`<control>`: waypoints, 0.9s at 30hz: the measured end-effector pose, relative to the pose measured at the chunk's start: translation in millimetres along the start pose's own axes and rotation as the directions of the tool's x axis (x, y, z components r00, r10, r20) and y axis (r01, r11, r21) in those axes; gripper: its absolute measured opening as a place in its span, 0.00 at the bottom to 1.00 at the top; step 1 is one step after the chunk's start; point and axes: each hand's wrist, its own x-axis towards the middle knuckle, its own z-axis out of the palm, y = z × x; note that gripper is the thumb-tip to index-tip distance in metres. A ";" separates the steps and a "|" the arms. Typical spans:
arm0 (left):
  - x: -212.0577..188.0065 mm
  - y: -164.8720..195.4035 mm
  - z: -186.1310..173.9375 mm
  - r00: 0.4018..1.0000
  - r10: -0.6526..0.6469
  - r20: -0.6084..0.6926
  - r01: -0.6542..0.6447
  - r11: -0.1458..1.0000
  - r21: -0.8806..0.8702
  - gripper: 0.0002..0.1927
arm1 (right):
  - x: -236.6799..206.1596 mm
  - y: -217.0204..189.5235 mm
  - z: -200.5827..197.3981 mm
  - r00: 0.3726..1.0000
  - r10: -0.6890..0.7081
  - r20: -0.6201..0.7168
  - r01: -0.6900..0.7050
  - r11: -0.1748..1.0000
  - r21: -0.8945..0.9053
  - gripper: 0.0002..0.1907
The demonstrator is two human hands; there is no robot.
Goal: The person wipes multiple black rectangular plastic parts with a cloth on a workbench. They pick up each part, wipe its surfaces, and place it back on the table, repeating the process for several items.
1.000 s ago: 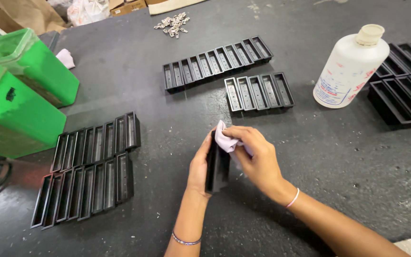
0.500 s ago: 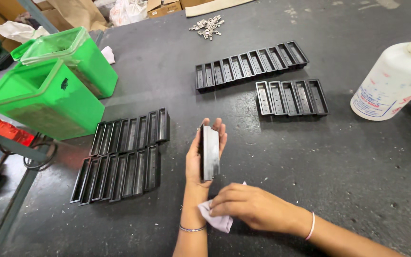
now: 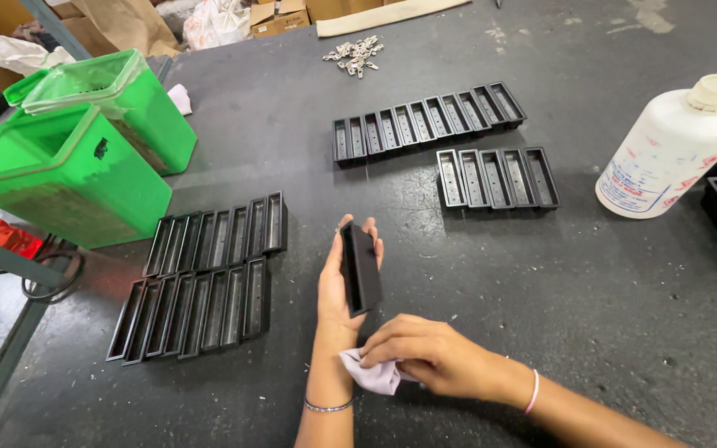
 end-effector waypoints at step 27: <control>3.7 -12.9 8.4 0.998 0.002 -0.058 0.007 0.987 0.163 0.27 | -13.9 33.7 -20.7 0.893 0.420 -0.163 -0.335 0.861 0.383 0.18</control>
